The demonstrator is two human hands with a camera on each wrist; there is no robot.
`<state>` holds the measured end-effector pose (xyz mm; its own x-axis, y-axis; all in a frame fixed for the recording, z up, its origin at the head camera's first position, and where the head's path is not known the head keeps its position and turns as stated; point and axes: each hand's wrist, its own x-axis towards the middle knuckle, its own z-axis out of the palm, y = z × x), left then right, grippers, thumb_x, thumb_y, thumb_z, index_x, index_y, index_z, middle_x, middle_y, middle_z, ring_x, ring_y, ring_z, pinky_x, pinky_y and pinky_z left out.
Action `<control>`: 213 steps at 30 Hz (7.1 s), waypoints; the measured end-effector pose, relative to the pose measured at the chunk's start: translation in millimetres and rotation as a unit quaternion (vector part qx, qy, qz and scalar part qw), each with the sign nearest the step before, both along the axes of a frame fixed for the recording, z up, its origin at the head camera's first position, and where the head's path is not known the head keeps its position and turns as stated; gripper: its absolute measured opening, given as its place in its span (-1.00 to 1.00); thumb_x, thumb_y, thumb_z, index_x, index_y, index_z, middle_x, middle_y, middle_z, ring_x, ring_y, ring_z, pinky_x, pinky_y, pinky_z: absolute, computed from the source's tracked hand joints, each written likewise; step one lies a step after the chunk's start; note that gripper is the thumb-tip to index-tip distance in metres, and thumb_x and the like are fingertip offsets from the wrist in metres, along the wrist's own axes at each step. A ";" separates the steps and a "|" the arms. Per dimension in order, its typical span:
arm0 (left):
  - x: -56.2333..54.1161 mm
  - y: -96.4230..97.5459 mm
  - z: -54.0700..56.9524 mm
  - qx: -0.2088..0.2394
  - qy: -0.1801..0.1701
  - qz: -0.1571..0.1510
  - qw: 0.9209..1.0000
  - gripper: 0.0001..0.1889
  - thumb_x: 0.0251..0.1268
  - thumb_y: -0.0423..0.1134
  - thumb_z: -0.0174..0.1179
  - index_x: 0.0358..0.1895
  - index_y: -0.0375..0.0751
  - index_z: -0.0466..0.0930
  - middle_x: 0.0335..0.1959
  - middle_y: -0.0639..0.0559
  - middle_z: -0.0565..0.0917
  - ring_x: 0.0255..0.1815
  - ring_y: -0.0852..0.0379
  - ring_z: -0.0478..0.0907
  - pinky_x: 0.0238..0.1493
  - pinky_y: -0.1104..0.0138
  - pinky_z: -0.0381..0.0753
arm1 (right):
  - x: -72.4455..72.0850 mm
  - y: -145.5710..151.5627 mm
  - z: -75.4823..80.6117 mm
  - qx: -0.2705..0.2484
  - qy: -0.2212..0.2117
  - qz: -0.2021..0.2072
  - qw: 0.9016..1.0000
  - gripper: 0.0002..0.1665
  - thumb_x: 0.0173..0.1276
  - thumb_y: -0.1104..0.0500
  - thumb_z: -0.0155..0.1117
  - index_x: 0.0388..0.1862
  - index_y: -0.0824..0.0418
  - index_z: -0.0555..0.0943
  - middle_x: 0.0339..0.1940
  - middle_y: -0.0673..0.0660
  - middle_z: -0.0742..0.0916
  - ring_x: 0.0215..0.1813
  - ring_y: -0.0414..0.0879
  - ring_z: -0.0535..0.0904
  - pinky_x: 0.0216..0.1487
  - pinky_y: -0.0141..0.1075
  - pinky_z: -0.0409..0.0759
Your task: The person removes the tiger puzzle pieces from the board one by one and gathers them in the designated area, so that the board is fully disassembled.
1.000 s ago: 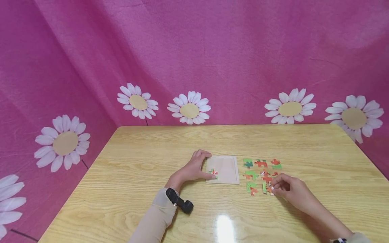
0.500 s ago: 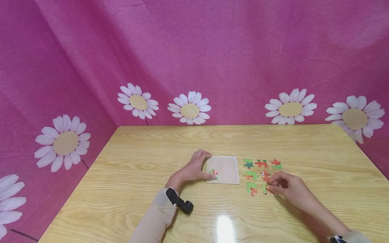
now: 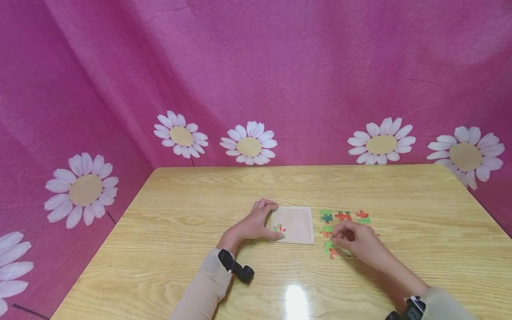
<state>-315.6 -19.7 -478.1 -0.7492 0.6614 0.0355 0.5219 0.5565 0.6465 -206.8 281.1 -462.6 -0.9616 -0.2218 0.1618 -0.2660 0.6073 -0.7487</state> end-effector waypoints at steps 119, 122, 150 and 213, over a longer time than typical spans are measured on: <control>0.4 -4.9 -0.3 -0.020 0.006 -0.030 0.999 0.08 -0.06 0.03 0.59 0.53 -0.24 0.18 0.42 -0.04 0.17 0.39 0.08 0.05 0.41 0.32 0.19 | -28.0 -51.1 3.3 -0.100 -0.040 0.022 0.994 -0.82 0.29 0.43 0.37 -0.15 0.33 0.61 -0.30 0.11 0.65 -0.33 -0.12 0.57 -0.43 -0.38 0.57; 0.2 -5.0 -0.5 -0.020 0.008 -0.033 0.999 0.08 -0.05 0.04 0.59 0.53 -0.24 0.17 0.42 -0.04 0.17 0.39 0.08 0.05 0.40 0.32 0.20 | -23.2 -43.7 3.8 -0.102 -0.023 0.025 0.994 -0.81 0.27 0.46 0.38 -0.16 0.34 0.61 -0.33 0.11 0.64 -0.35 -0.17 0.57 -0.43 -0.37 0.59; 2.0 -5.4 0.6 -0.018 0.001 -0.029 0.999 0.08 -0.05 0.02 0.59 0.53 -0.23 0.17 0.42 -0.03 0.18 0.43 0.08 0.03 0.43 0.30 0.16 | 13.5 20.6 2.2 -0.062 0.004 -0.033 0.998 -0.79 0.29 0.44 0.37 -0.11 0.37 0.61 -0.27 0.13 0.68 -0.36 -0.26 0.60 -0.51 -0.34 0.58; 3.9 -5.4 5.2 -0.025 0.001 -0.031 0.999 0.07 -0.03 0.01 0.58 0.53 -0.23 0.17 0.43 -0.05 0.17 0.43 0.05 0.03 0.43 0.30 0.15 | 21.6 90.3 -16.7 0.005 -0.014 0.006 1.000 -0.88 0.32 0.48 0.30 -0.17 0.41 0.60 -0.44 -0.05 0.56 -0.43 -0.26 0.37 -0.57 -0.34 0.36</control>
<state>-311.7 -25.2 -472.9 -0.7064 0.7078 0.0034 0.5583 0.5542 0.6174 -185.2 371.4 -479.3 -0.9631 -0.2338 0.1335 -0.2525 0.6117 -0.7497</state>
